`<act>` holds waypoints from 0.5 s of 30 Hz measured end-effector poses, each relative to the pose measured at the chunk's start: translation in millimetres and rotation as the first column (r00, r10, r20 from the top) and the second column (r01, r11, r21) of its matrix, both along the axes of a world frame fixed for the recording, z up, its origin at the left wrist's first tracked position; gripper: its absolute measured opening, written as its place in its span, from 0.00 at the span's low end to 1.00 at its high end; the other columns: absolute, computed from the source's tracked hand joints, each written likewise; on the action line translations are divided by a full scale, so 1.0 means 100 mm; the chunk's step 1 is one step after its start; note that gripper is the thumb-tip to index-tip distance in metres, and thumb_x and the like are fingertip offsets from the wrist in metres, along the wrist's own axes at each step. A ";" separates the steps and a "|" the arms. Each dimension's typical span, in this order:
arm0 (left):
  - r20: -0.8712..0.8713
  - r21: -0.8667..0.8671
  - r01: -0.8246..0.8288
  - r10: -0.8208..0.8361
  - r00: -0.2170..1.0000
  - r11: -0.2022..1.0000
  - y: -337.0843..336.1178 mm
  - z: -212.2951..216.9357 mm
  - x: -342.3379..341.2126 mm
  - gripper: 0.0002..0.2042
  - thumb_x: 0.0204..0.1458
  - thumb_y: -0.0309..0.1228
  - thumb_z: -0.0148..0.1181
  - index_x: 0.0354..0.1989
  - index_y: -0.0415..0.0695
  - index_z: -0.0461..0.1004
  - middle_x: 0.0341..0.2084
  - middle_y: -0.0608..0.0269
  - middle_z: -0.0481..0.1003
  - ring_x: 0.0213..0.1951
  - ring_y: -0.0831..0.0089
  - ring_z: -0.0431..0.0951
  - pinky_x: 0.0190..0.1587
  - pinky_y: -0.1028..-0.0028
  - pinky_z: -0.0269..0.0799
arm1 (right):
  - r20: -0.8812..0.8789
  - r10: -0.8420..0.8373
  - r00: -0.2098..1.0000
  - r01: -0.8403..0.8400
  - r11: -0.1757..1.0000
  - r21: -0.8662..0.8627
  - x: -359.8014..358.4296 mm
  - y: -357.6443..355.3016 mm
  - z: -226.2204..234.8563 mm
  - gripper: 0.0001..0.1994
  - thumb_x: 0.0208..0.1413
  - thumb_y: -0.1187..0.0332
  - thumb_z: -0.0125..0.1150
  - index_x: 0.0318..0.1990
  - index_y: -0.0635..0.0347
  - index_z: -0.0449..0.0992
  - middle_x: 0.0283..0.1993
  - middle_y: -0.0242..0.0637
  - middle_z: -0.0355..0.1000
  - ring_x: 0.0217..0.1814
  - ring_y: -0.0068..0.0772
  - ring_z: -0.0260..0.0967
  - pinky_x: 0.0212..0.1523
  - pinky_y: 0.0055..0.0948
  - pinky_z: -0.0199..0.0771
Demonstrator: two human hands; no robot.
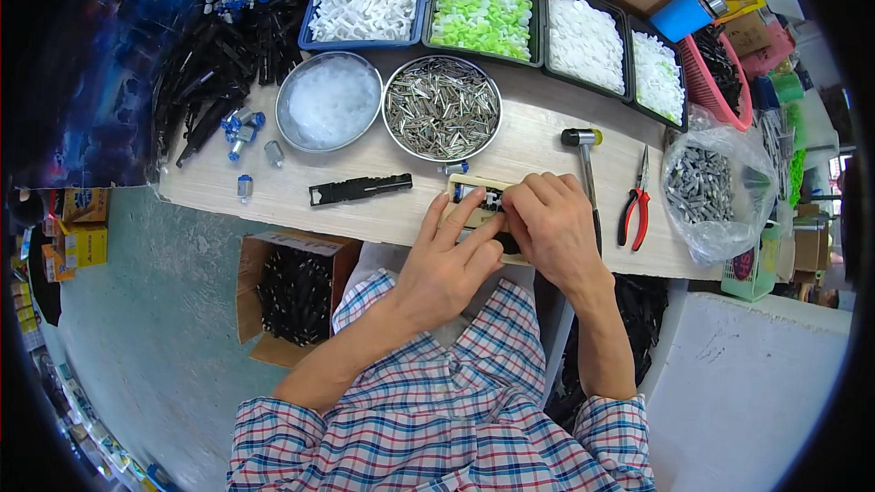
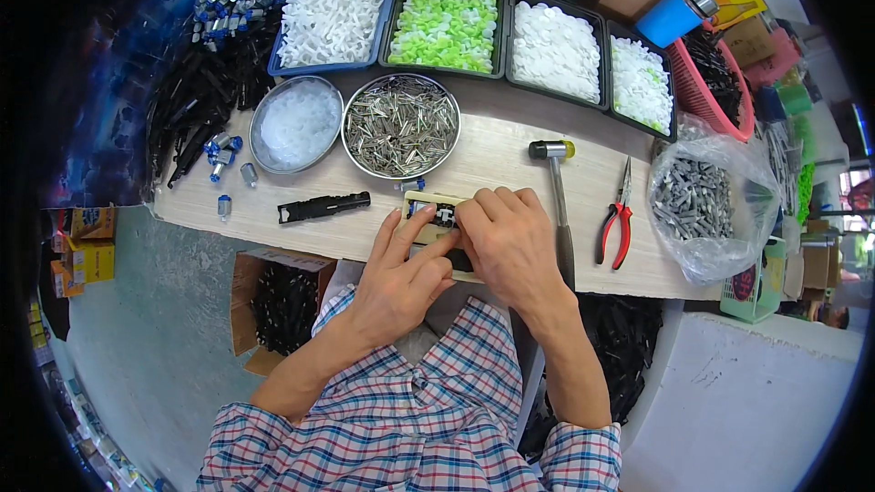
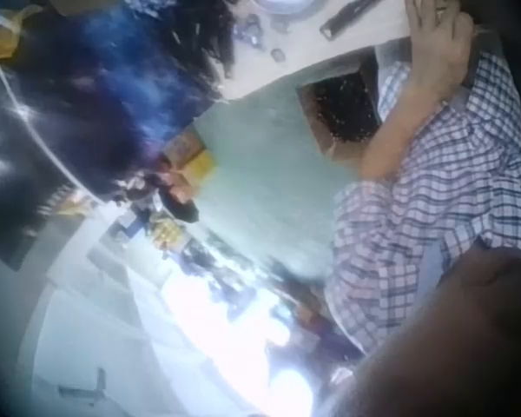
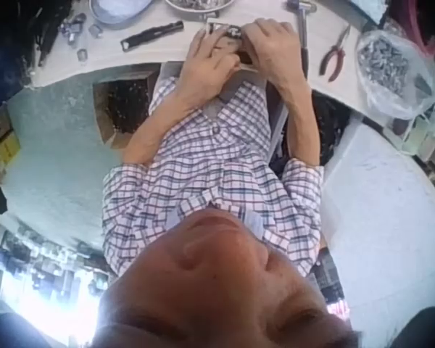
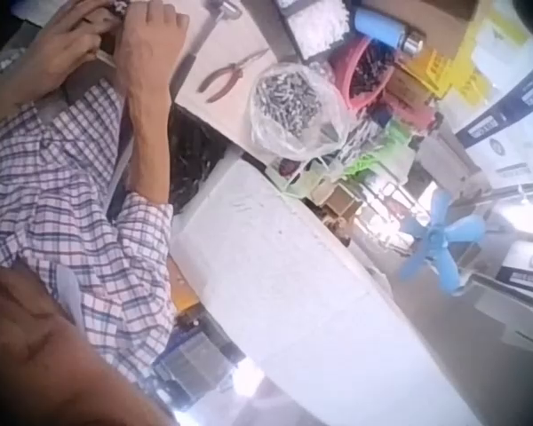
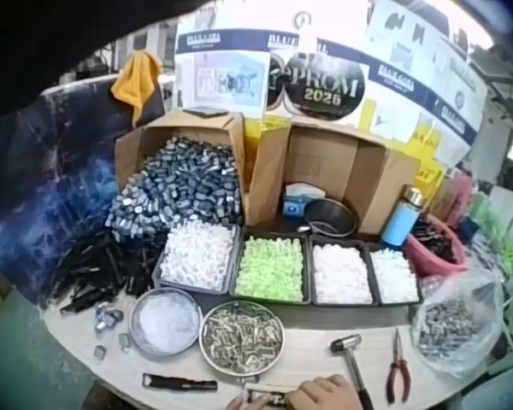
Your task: Manually assembling small parts using a jig, hammer, and pliers at a workstation.
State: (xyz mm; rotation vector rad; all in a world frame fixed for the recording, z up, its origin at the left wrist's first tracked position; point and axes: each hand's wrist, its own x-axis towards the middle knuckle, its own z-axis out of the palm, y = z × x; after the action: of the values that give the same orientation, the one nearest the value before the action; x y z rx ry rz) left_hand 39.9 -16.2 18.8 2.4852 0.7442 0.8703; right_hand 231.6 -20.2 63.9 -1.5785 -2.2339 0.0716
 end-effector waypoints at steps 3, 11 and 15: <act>-0.031 0.019 -0.036 0.036 0.999 0.999 -0.03 0.02 0.03 0.08 0.52 0.30 0.64 0.32 0.42 0.71 0.57 0.52 0.76 0.68 0.44 0.64 0.68 0.39 0.54 | -0.020 0.011 1.000 -0.011 0.999 -0.030 0.04 0.00 -0.03 0.10 0.44 0.70 0.68 0.33 0.57 0.72 0.30 0.35 0.69 0.36 0.39 0.70 0.40 0.37 0.67; -0.027 0.010 -0.078 0.078 0.997 0.997 -0.12 0.03 0.05 0.07 0.56 0.32 0.61 0.32 0.42 0.71 0.57 0.48 0.75 0.68 0.45 0.64 0.68 0.39 0.54 | -0.154 0.011 0.988 -0.010 1.000 0.011 0.06 -0.06 -0.11 0.10 0.44 0.77 0.69 0.36 0.59 0.77 0.33 0.36 0.72 0.35 0.43 0.69 0.36 0.38 0.69; -0.071 0.016 -0.085 0.086 0.994 0.996 -0.12 0.06 0.07 0.06 0.58 0.32 0.56 0.33 0.42 0.71 0.57 0.46 0.75 0.67 0.45 0.66 0.67 0.40 0.56 | -0.207 -0.027 0.978 0.027 1.000 -0.003 0.08 -0.07 -0.14 0.10 0.45 0.78 0.69 0.36 0.59 0.78 0.33 0.36 0.73 0.35 0.42 0.70 0.37 0.38 0.70</act>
State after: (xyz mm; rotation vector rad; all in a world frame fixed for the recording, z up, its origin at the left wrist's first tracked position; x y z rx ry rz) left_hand 47.0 -28.6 24.3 2.5239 0.8770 0.8213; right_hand 239.9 -26.9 49.9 -1.5258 -2.0520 0.2189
